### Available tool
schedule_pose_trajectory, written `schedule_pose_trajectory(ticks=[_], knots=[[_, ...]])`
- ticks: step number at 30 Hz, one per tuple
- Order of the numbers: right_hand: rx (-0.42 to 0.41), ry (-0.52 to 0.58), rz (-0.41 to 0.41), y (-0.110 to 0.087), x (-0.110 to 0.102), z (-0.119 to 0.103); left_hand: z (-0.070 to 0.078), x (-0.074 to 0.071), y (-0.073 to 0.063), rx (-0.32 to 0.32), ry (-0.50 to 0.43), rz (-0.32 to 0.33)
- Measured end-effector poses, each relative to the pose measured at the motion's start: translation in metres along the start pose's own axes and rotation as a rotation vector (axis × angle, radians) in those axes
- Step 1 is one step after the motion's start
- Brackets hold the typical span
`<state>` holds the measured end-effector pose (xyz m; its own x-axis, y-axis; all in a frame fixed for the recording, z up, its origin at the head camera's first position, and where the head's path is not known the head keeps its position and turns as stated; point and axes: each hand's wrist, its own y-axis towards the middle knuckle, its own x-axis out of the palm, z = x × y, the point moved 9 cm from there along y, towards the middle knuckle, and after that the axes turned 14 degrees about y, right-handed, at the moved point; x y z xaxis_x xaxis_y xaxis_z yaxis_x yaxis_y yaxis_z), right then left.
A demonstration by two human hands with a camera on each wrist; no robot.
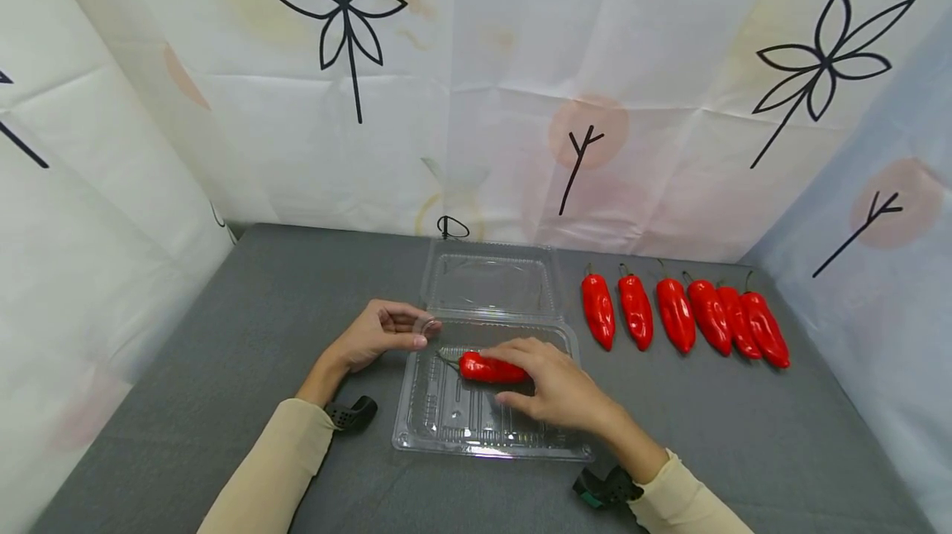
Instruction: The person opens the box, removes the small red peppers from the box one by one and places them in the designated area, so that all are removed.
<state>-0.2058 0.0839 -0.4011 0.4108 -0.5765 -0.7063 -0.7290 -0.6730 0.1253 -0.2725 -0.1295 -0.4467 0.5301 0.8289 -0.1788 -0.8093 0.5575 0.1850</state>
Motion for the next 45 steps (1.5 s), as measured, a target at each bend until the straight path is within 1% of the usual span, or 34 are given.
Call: schedule_pose_trajectory(ticks=[8, 21, 27, 32, 45], knots=[[0.009, -0.034, -0.015, -0.0019, 0.0036, 0.0008, -0.0009, 0.0007, -0.0005, 0.000, 0.014, -0.003], [-0.019, -0.022, -0.020, -0.0027, 0.0058, -0.0014, -0.0011, 0.0014, -0.0017, -0.011, 0.010, 0.002], [-0.015, -0.025, -0.034, -0.0024, 0.0073, -0.0008, -0.0020, 0.0012, -0.0021, -0.014, -0.003, 0.003], [-0.009, -0.053, -0.053, -0.0022, 0.0086, -0.0002, -0.0030, 0.0008, -0.0021, -0.022, 0.012, 0.009], [-0.006, -0.079, -0.071, -0.0011, 0.0078, -0.0009, -0.0010, 0.0004, -0.0007, -0.012, -0.003, 0.006]])
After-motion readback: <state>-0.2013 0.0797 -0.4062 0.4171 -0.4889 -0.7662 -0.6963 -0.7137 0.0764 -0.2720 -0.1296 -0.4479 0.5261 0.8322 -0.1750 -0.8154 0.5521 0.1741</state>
